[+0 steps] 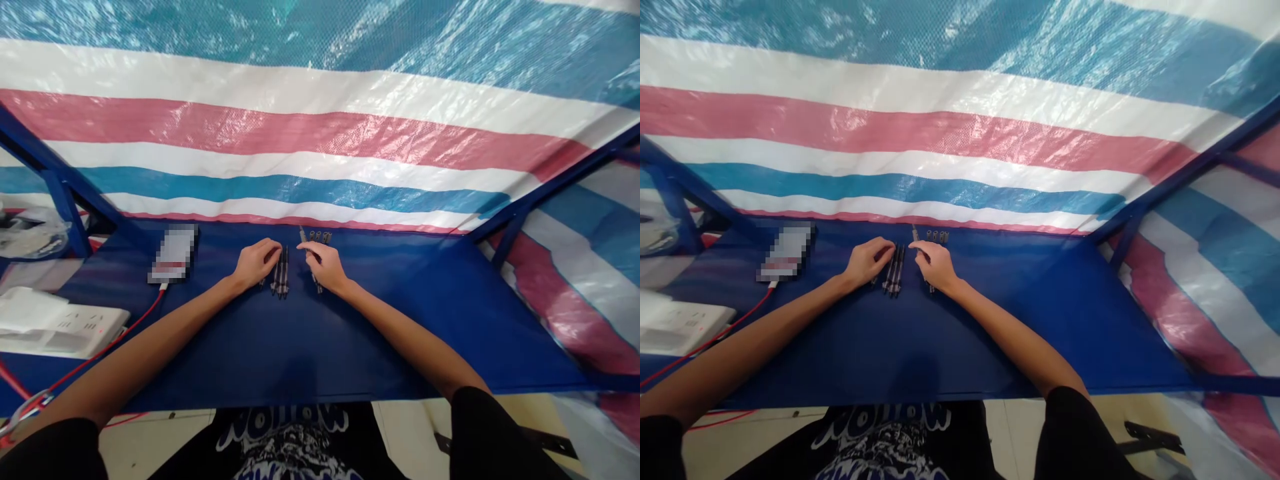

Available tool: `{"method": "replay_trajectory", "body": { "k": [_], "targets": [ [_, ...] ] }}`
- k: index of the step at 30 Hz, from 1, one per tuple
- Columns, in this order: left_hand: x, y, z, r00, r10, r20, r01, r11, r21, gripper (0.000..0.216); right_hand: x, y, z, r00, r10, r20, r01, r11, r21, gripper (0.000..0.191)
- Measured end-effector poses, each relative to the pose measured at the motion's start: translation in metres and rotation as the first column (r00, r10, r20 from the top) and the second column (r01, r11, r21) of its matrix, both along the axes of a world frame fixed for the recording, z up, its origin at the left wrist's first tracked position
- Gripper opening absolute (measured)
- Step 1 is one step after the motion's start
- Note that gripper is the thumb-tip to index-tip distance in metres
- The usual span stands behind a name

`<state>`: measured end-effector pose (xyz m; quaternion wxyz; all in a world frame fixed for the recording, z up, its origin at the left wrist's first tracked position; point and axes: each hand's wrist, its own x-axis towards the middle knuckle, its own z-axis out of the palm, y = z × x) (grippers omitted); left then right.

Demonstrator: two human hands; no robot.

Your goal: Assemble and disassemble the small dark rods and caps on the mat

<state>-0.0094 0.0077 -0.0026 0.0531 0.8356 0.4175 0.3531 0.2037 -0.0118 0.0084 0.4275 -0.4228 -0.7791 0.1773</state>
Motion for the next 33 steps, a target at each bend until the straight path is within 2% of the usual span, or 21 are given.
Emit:
{"method": "replay_trajectory", "body": {
  "k": [4,9,16,19,22,24,28,33],
  "targets": [
    [-0.002,-0.002,0.002,0.997,-0.067,0.041,0.066,0.998,0.024,0.03,0.001,-0.002,-0.008,0.998,0.042,-0.037,-0.036,0.989,0.144,0.032],
    [-0.004,-0.005,0.006,0.983,-0.185,0.001,0.185,0.982,0.044,0.035,0.002,0.001,-0.02,0.999,0.033,-0.024,-0.026,0.968,0.248,0.04],
    [-0.004,-0.003,-0.004,0.984,-0.176,-0.031,0.179,0.97,0.167,0.028,0.0,0.001,-0.025,0.995,0.032,0.1,-0.062,0.946,0.317,0.045],
    [-0.005,-0.002,-0.006,0.987,-0.158,0.023,0.153,0.978,0.145,0.03,0.0,-0.001,-0.021,0.999,-0.004,0.05,-0.01,0.959,0.283,0.042],
    [-0.007,-0.001,-0.004,0.986,-0.156,0.052,0.149,0.983,0.11,0.032,0.001,-0.001,-0.017,0.985,-0.145,-0.091,0.16,0.969,0.186,0.038],
    [-0.007,-0.002,-0.002,0.986,-0.157,0.057,0.151,0.984,0.097,0.033,0.001,0.001,-0.015,0.963,-0.203,-0.177,0.223,0.969,0.102,0.036],
    [-0.005,-0.002,0.001,0.993,-0.102,0.066,0.097,0.993,0.073,0.035,0.002,0.006,-0.013,0.949,-0.197,-0.247,0.205,0.979,0.006,0.029],
    [-0.001,-0.004,0.002,0.997,0.069,0.018,-0.071,0.985,0.158,0.029,0.003,0.008,-0.014,0.965,-0.151,-0.215,0.159,0.987,0.018,0.025]
  ]
}}
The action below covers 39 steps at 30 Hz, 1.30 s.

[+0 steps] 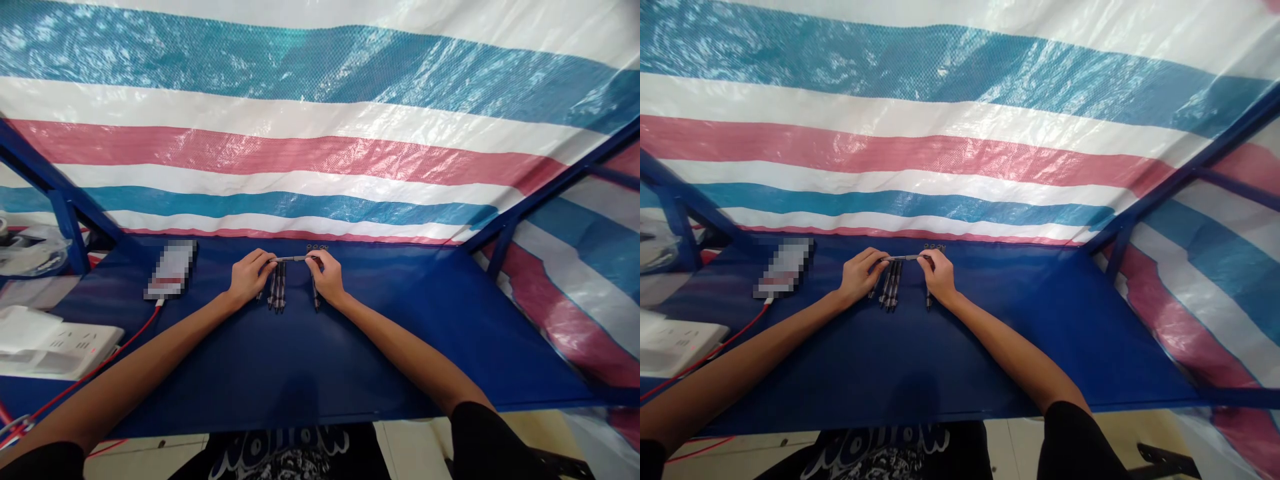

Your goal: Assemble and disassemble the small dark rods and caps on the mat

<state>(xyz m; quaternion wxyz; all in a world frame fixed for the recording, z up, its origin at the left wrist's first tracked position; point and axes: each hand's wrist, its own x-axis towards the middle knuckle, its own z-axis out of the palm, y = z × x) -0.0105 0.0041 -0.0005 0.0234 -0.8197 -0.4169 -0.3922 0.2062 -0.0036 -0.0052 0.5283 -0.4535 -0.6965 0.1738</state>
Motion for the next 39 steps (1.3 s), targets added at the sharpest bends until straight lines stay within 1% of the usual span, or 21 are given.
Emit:
{"method": "replay_trajectory", "body": {
  "k": [2,6,8,9,11,12,14,17,19,21,23,26,30,33,35,37,39],
  "targets": [
    [0.0,0.0,0.0,0.999,0.028,-0.027,-0.027,0.998,0.061,0.027,0.0,0.0,-0.001,1.0,0.004,0.027,-0.005,1.0,0.006,0.026],
    [-0.001,0.0,0.002,0.995,0.046,-0.093,-0.031,0.986,0.161,0.022,0.0,-0.002,-0.002,0.999,0.005,0.046,-0.007,0.999,0.044,0.029],
    [0.0,0.0,0.006,0.989,0.032,-0.143,-0.001,0.977,0.212,0.02,0.0,-0.003,-0.002,0.998,0.014,0.064,-0.019,0.997,0.075,0.03],
    [0.002,0.0,0.009,0.983,0.007,-0.183,0.034,0.974,0.225,0.02,0.0,-0.004,-0.001,0.997,0.025,0.076,-0.032,0.995,0.093,0.03],
    [0.005,0.0,0.017,0.96,-0.057,-0.273,0.116,0.971,0.207,0.022,0.0,-0.006,0.003,0.993,0.058,0.105,-0.072,0.989,0.133,0.03],
    [0.007,0.0,0.022,0.945,-0.088,-0.314,0.149,0.973,0.177,0.024,0.001,-0.007,0.007,0.99,0.076,0.122,-0.094,0.984,0.148,0.03],
    [0.011,-0.002,0.033,0.931,-0.11,-0.347,0.163,0.978,0.127,0.029,0.003,-0.007,0.018,0.978,0.117,0.17,-0.144,0.977,0.157,0.029],
    [0.014,-0.006,0.048,0.939,-0.114,-0.324,0.155,0.983,0.103,0.031,0.008,-0.007,0.037,0.938,0.19,0.292,-0.23,0.967,0.111,0.028],
    [0.014,-0.01,0.055,0.936,-0.111,-0.334,0.159,0.98,0.12,0.03,0.01,-0.007,0.048,0.891,0.243,0.384,-0.291,0.954,0.069,0.026],
    [0.013,-0.012,0.059,0.923,-0.123,-0.364,0.19,0.97,0.153,0.028,0.013,-0.008,0.056,0.839,0.293,0.458,-0.339,0.94,0.02,0.025],
    [0.011,-0.014,0.061,0.91,-0.158,-0.384,0.24,0.955,0.174,0.027,0.015,-0.009,0.062,0.789,0.339,0.513,-0.372,0.927,-0.041,0.025],
    [0.008,-0.013,0.059,0.902,-0.224,-0.37,0.299,0.941,0.159,0.026,0.018,-0.013,0.067,0.713,0.385,0.585,-0.394,0.911,-0.12,0.028],
    [0.006,-0.011,0.054,0.887,-0.302,-0.348,0.368,0.919,0.14,0.025,0.02,-0.018,0.071,0.662,0.386,0.643,-0.38,0.912,-0.155,0.033],
    [0.006,-0.012,0.053,0.883,-0.32,-0.343,0.394,0.903,0.173,0.023,0.02,-0.02,0.074,0.655,0.438,0.615,-0.411,0.89,-0.197,0.036],
    [0.007,-0.014,0.052,0.888,-0.32,-0.33,0.392,0.903,0.179,0.022,0.02,-0.02,0.076,0.662,0.507,0.552,-0.448,0.858,-0.251,0.038],
    [0.007,-0.016,0.053,0.89,-0.32,-0.324,0.387,0.907,0.167,0.023,0.02,-0.021,0.078,0.684,0.593,0.425,-0.483,0.805,-0.345,0.04],
    [0.008,-0.02,0.055,0.884,-0.326,-0.334,0.394,0.905,0.159,0.024,0.02,-0.022,0.079,0.715,0.659,0.232,-0.515,0.722,-0.462,0.045]
  ]
}}
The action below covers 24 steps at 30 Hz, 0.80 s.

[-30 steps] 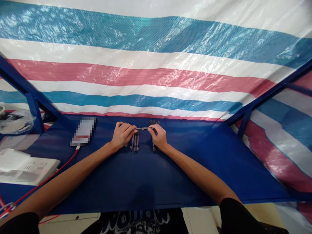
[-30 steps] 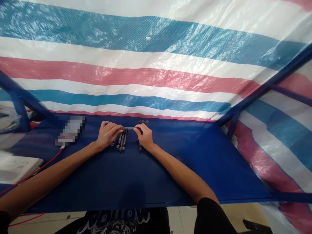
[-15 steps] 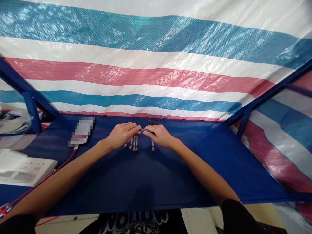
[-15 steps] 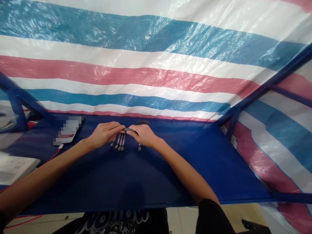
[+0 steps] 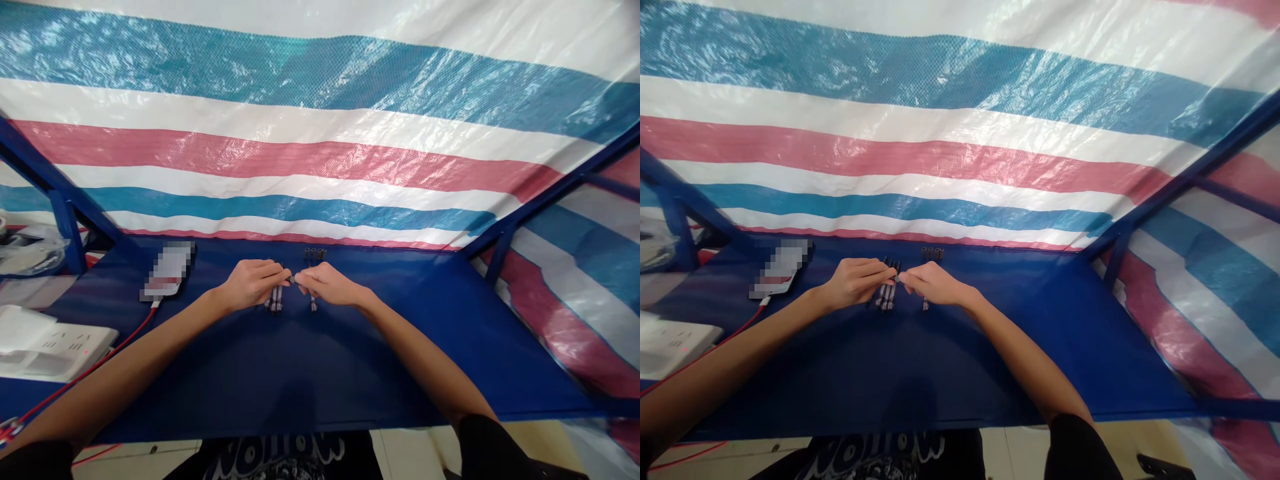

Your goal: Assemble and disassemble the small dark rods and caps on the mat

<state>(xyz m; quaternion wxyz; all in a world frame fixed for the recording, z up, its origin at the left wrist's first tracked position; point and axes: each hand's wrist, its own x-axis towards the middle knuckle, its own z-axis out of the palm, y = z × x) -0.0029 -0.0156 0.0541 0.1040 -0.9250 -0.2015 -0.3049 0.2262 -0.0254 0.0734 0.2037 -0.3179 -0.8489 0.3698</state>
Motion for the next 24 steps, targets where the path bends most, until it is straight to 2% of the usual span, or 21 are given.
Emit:
{"method": "replay_trajectory", "body": {
  "k": [2,4,7,11,13,16,20,22,23,24],
  "targets": [
    [0.0,-0.002,0.003,1.0,-0.013,-0.018,0.013,1.0,0.004,0.024,-0.001,-0.002,0.0,0.997,-0.024,-0.069,0.012,0.985,-0.17,0.048],
    [0.0,-0.003,0.006,0.999,-0.017,-0.048,0.017,1.0,0.001,0.025,-0.002,-0.003,0.0,0.994,-0.051,-0.099,0.027,0.973,-0.231,0.049],
    [0.0,0.0,0.011,0.993,0.04,-0.115,-0.043,0.999,-0.017,0.03,-0.004,-0.004,0.002,0.992,-0.085,-0.092,0.066,0.98,-0.189,0.045],
    [0.002,0.004,0.013,0.976,0.132,-0.171,-0.136,0.991,-0.013,0.034,-0.006,-0.002,0.005,0.99,-0.136,-0.041,0.134,0.99,-0.05,0.036],
    [0.002,0.004,0.012,0.972,0.163,-0.171,-0.165,0.986,0.0,0.033,-0.005,0.0,0.005,0.986,-0.159,-0.046,0.156,0.986,-0.065,0.034],
    [0.001,0.004,0.011,0.961,0.19,-0.199,-0.189,0.982,0.026,0.031,-0.002,0.003,0.002,0.987,-0.117,-0.114,0.081,0.957,-0.277,0.034],
    [-0.002,0.002,0.013,0.941,0.116,-0.318,-0.098,0.993,0.072,0.028,-0.001,0.006,-0.004,0.981,0.042,-0.191,-0.145,0.812,-0.566,0.033],
    [-0.002,0.001,0.013,0.936,0.066,-0.346,-0.045,0.997,0.07,0.027,-0.003,0.004,-0.005,0.977,0.092,-0.19,-0.192,0.759,-0.622,0.032],
    [-0.002,0.001,0.013,0.935,0.049,-0.35,-0.03,0.998,0.06,0.026,-0.004,0.003,-0.005,0.979,0.106,-0.173,-0.192,0.761,-0.619,0.032],
    [-0.001,0.001,0.012,0.936,0.039,-0.35,-0.026,0.999,0.041,0.026,-0.005,0.001,-0.004,0.984,0.114,-0.138,-0.174,0.789,-0.589,0.031]
  ]
}}
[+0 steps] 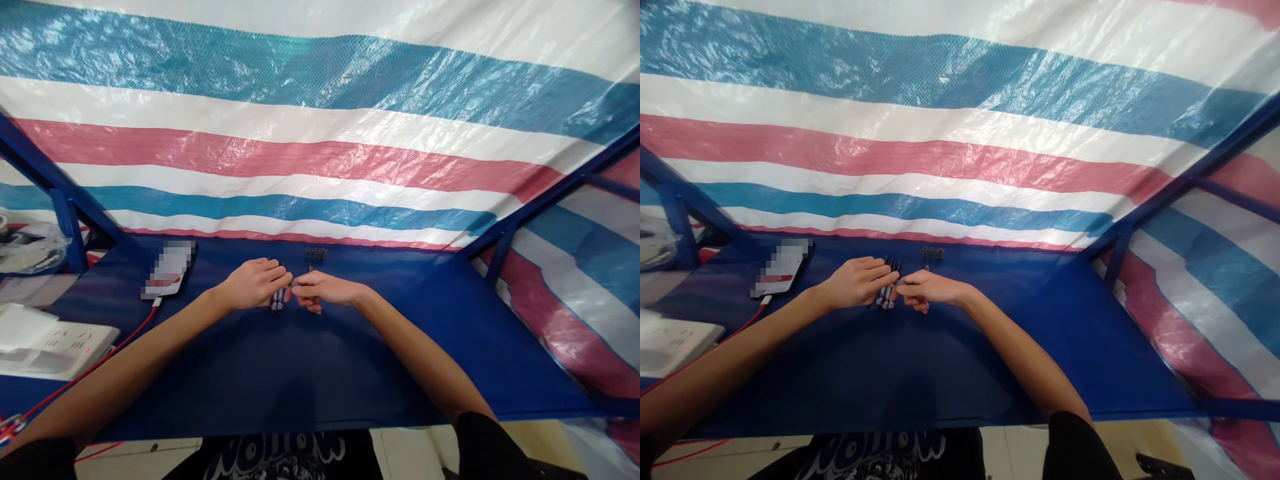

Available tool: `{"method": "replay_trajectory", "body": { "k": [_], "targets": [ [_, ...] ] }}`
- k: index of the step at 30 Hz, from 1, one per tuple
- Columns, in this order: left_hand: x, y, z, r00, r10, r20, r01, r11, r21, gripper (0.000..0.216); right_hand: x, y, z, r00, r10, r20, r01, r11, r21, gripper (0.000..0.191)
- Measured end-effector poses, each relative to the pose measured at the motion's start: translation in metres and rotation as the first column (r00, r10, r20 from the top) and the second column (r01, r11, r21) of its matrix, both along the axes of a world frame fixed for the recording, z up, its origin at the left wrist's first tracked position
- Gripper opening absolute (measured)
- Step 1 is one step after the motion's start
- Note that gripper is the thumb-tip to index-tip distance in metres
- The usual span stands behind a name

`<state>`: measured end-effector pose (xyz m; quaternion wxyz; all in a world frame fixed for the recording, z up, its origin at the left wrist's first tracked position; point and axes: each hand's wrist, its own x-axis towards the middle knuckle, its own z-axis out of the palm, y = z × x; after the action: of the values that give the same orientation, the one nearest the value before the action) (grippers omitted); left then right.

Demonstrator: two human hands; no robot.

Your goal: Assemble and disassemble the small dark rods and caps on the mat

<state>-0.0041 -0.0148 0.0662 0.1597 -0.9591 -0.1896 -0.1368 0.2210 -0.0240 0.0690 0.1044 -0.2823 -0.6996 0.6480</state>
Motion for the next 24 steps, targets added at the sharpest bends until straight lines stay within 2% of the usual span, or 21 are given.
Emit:
{"method": "replay_trajectory", "body": {
  "k": [2,3,4,5,7,8,9,10,11,12,14,16,19,22,24],
  "targets": [
    [0.002,0.0,-0.001,0.999,0.036,0.015,-0.034,0.996,-0.079,0.027,-0.003,-0.004,0.001,0.993,-0.052,0.109,0.026,0.974,0.226,0.03],
    [0.003,0.0,-0.001,0.997,0.077,0.024,-0.072,0.987,-0.146,0.028,-0.005,-0.006,0.002,0.977,-0.115,0.182,0.036,0.921,0.387,0.028],
    [0.005,0.0,0.0,0.991,0.131,0.03,-0.121,0.966,-0.229,0.029,-0.007,-0.009,0.002,0.946,-0.2,0.255,0.027,0.834,0.551,0.025],
    [0.007,-0.001,0.002,0.981,0.193,0.031,-0.172,0.93,-0.325,0.029,-0.01,-0.011,0.001,0.901,-0.296,0.318,-0.008,0.721,0.693,0.021],
    [0.013,-0.004,0.006,0.952,0.305,0.012,-0.253,0.812,-0.526,0.031,-0.015,-0.017,-0.003,0.795,-0.466,0.39,-0.132,0.494,0.859,0.017],
    [0.016,-0.007,0.009,0.939,0.345,-0.001,-0.273,0.743,-0.612,0.032,-0.018,-0.019,-0.005,0.754,-0.516,0.405,-0.195,0.413,0.89,0.019],
    [0.019,-0.01,0.011,0.929,0.37,-0.009,-0.277,0.68,-0.679,0.034,-0.021,-0.022,-0.008,0.728,-0.545,0.415,-0.245,0.358,0.901,0.02],
    [0.021,-0.013,0.013,0.923,0.384,-0.015,-0.277,0.636,-0.72,0.034,-0.024,-0.024,-0.01,0.716,-0.555,0.423,-0.279,0.328,0.902,0.021],
    [0.023,-0.016,0.013,0.919,0.394,-0.021,-0.282,0.62,-0.732,0.032,-0.026,-0.025,-0.012,0.708,-0.553,0.438,-0.301,0.325,0.897,0.021],
    [0.025,-0.02,0.013,0.914,0.405,-0.024,-0.3,0.635,-0.712,0.03,-0.028,-0.026,-0.014,0.701,-0.545,0.46,-0.314,0.343,0.885,0.022],
    [0.026,-0.025,0.011,0.906,0.423,-0.022,-0.354,0.728,-0.586,0.025,-0.031,-0.026,-0.015,0.683,-0.527,0.505,-0.321,0.405,0.856,0.023],
    [0.024,-0.027,0.006,0.913,0.407,-0.005,-0.375,0.836,-0.402,0.02,-0.033,-0.025,-0.014,0.675,-0.52,0.523,-0.295,0.46,0.837,0.025],
    [0.019,-0.027,0.0,0.961,0.276,-0.019,-0.275,0.946,-0.168,0.012,-0.033,-0.022,-0.012,0.716,-0.492,0.496,-0.19,0.546,0.816,0.028],
    [0.015,-0.024,-0.002,0.99,0.117,-0.075,-0.119,0.993,-0.016,0.013,-0.03,-0.019,-0.01,0.831,-0.361,0.424,-0.033,0.728,0.684,0.026],
    [0.012,-0.022,-0.002,0.995,0.023,-0.102,-0.019,0.999,0.038,0.016,-0.027,-0.016,-0.011,0.907,-0.237,0.349,0.034,0.866,0.499,0.023]
  ]
}}
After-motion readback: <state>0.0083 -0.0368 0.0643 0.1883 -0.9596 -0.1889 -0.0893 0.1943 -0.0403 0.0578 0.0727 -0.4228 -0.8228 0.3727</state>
